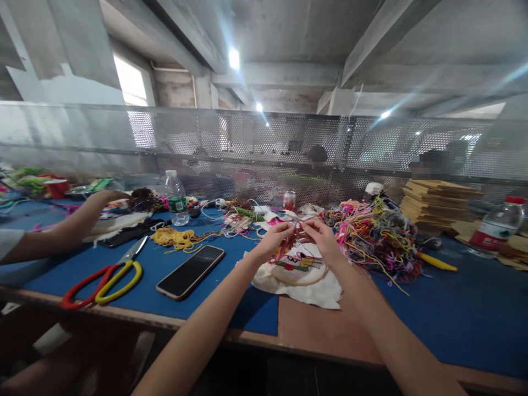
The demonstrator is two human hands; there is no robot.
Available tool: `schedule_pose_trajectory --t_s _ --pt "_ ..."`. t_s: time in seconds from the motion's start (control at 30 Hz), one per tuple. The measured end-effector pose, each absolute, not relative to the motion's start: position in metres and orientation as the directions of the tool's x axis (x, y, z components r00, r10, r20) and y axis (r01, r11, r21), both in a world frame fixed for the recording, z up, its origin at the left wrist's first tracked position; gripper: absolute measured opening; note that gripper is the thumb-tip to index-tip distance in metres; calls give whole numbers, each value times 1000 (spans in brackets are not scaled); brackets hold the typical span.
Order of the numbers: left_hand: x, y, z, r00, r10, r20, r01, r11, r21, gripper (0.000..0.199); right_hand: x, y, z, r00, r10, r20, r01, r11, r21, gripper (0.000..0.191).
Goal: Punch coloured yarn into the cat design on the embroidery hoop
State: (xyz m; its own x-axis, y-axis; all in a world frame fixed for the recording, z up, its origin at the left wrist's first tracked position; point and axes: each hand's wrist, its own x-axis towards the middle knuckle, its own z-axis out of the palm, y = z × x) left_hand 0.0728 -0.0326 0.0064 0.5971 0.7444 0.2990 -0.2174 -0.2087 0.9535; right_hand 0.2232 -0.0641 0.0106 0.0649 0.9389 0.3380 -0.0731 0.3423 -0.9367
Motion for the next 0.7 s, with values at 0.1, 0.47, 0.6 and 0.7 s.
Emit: schedule_pose_trajectory --t_s 0.1,0.47,0.6,0.7 --pt "74 -34 8 554 779 294 -271 -166 948 28 222 -64 9 47 932 359 -39 361 -932 28" --pt "73 -38 13 538 801 263 -294 -114 949 31 217 -66 8 -75 940 332 16 334 -942 27" --pt "71 -36 14 561 802 203 -337 -2 941 30 214 -70 9 -114 955 273 -101 263 -960 23" --pt "70 -34 15 506 842 188 -409 42 912 30 214 -71 8 -72 971 228 -147 216 -965 21"
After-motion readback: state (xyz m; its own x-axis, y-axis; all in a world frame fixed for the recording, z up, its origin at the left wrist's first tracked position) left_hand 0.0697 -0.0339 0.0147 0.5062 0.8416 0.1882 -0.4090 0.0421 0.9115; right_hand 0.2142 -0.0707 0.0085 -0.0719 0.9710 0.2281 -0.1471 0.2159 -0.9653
